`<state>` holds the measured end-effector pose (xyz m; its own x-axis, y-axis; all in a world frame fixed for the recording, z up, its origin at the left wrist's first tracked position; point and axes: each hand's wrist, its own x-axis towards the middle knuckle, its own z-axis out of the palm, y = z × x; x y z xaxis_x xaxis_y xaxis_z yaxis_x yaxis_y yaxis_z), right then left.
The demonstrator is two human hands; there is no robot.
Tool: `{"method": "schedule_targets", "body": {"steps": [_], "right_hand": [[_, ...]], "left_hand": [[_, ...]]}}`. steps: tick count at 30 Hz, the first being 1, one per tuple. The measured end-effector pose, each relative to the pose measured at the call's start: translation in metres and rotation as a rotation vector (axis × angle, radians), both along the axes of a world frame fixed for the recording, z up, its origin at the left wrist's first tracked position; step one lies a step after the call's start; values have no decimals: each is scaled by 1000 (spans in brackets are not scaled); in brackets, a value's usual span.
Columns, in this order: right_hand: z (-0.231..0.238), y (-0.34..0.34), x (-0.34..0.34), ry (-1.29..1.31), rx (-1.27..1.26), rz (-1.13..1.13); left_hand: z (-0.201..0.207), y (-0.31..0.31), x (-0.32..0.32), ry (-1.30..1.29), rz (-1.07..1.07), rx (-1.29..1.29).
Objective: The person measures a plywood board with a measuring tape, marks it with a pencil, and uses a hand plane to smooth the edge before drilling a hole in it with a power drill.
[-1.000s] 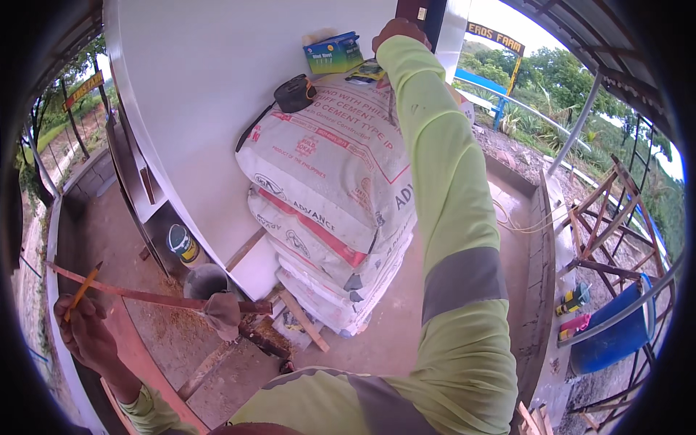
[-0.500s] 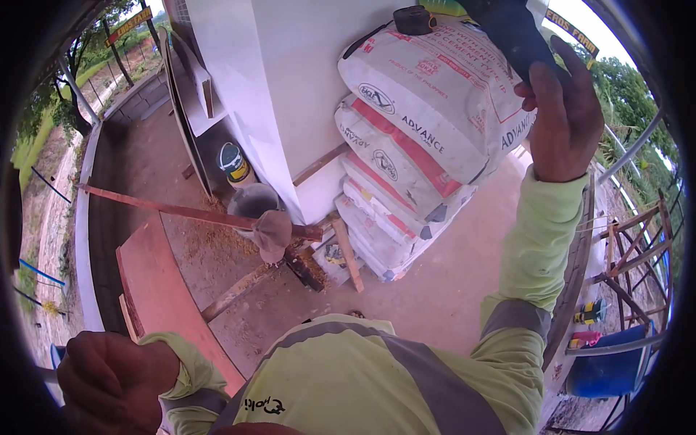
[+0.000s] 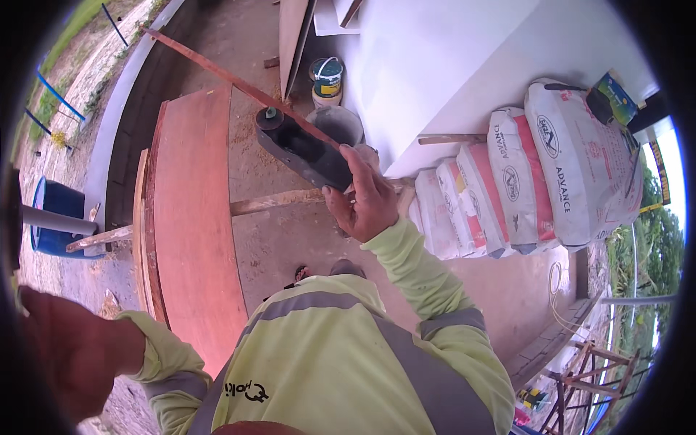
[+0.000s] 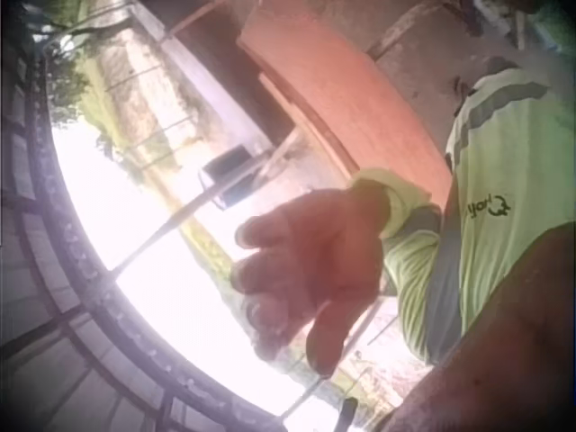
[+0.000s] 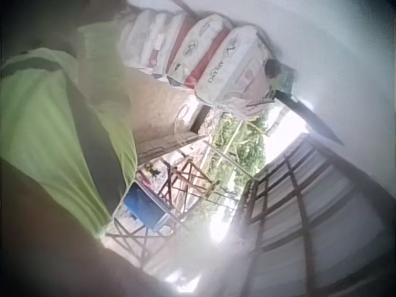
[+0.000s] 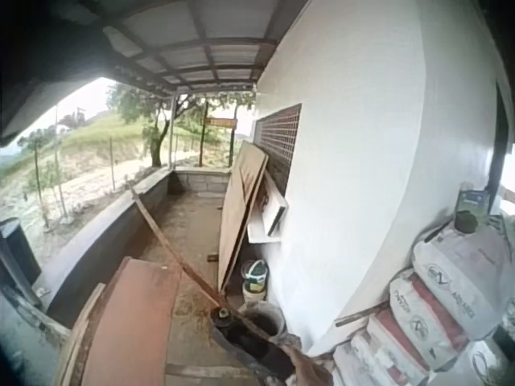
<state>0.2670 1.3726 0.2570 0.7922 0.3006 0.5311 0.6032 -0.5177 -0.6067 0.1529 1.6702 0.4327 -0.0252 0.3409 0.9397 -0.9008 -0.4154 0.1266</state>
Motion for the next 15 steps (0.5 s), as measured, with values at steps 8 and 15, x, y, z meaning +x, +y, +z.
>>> {"method": "schedule_targets", "body": {"steps": [8,15], "right_hand": [[-71,153,8,-257,44,465],[-76,182,20,-5,-75,969]], "left_hand": [[-236,2,63,994,-702,-1056],[-261,64,-7,1166,-426,-1137]]}}
